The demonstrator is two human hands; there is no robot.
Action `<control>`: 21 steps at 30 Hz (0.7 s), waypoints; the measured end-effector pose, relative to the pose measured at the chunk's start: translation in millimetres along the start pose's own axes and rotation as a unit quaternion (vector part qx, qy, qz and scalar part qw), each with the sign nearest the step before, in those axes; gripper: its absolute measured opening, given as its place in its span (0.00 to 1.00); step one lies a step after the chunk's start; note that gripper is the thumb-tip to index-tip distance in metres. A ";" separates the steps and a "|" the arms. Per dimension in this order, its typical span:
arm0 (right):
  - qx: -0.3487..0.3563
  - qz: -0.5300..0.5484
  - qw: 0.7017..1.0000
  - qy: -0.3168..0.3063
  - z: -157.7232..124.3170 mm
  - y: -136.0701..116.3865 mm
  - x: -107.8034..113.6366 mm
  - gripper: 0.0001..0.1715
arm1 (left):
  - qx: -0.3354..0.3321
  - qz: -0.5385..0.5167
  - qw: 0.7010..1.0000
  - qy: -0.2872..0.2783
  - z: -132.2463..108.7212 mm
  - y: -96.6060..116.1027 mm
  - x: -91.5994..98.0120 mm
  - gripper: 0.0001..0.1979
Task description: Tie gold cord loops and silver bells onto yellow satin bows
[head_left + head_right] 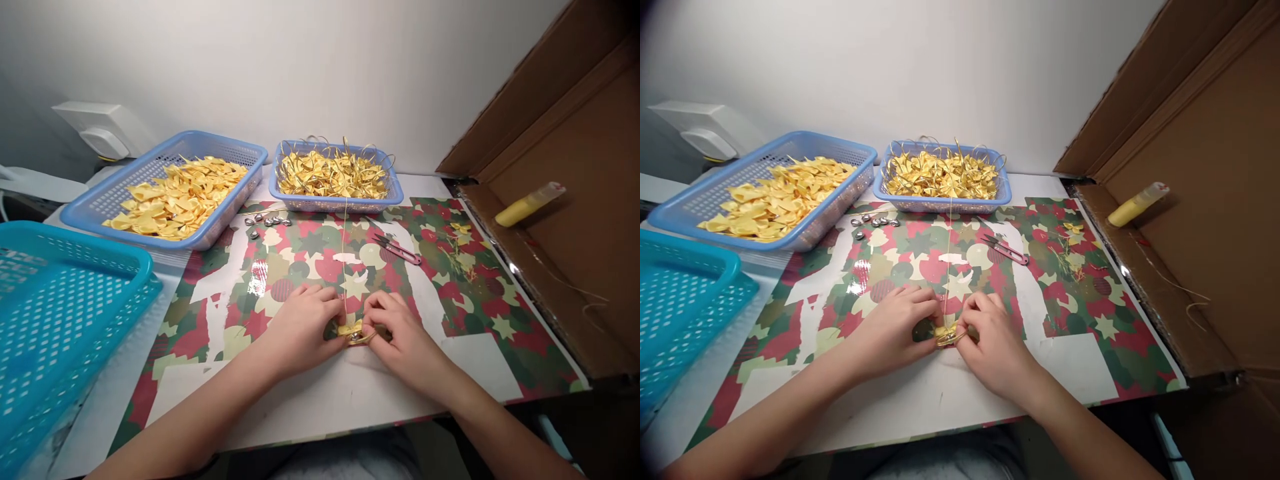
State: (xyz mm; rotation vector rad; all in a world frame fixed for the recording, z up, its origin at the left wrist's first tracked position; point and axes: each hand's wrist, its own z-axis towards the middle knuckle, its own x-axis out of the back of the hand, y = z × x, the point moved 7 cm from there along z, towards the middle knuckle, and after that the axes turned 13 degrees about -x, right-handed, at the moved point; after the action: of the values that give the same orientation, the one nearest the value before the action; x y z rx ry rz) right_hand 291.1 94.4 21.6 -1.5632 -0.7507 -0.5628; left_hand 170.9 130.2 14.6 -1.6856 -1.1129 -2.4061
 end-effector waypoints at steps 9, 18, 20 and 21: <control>0.035 0.067 0.997 0.012 -3.8 -0.3 -4.3 0.13 | 0.080 -0.202 0.975 0.050 -4.3 -5.8 -6.0 0.05; 0.070 0.142 0.977 0.140 -3.8 -9.1 15.5 0.13 | 0.178 -0.461 0.859 0.133 -8.6 -9.3 -14.2 0.12; 0.071 0.140 0.976 0.148 -3.6 -8.3 15.2 0.12 | 0.166 -0.484 0.848 0.137 -6.8 -7.2 -14.3 0.10; 0.071 0.138 0.976 0.150 -3.6 -7.8 14.6 0.12 | 0.162 -0.486 0.847 0.141 -6.2 -6.9 -14.1 0.09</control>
State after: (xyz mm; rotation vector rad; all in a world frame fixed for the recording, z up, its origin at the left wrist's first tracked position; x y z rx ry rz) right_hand 295.4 93.2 38.0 -1.3798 -0.3298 -0.5115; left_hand 169.2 126.6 -1.8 -0.6490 -2.5489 -2.4825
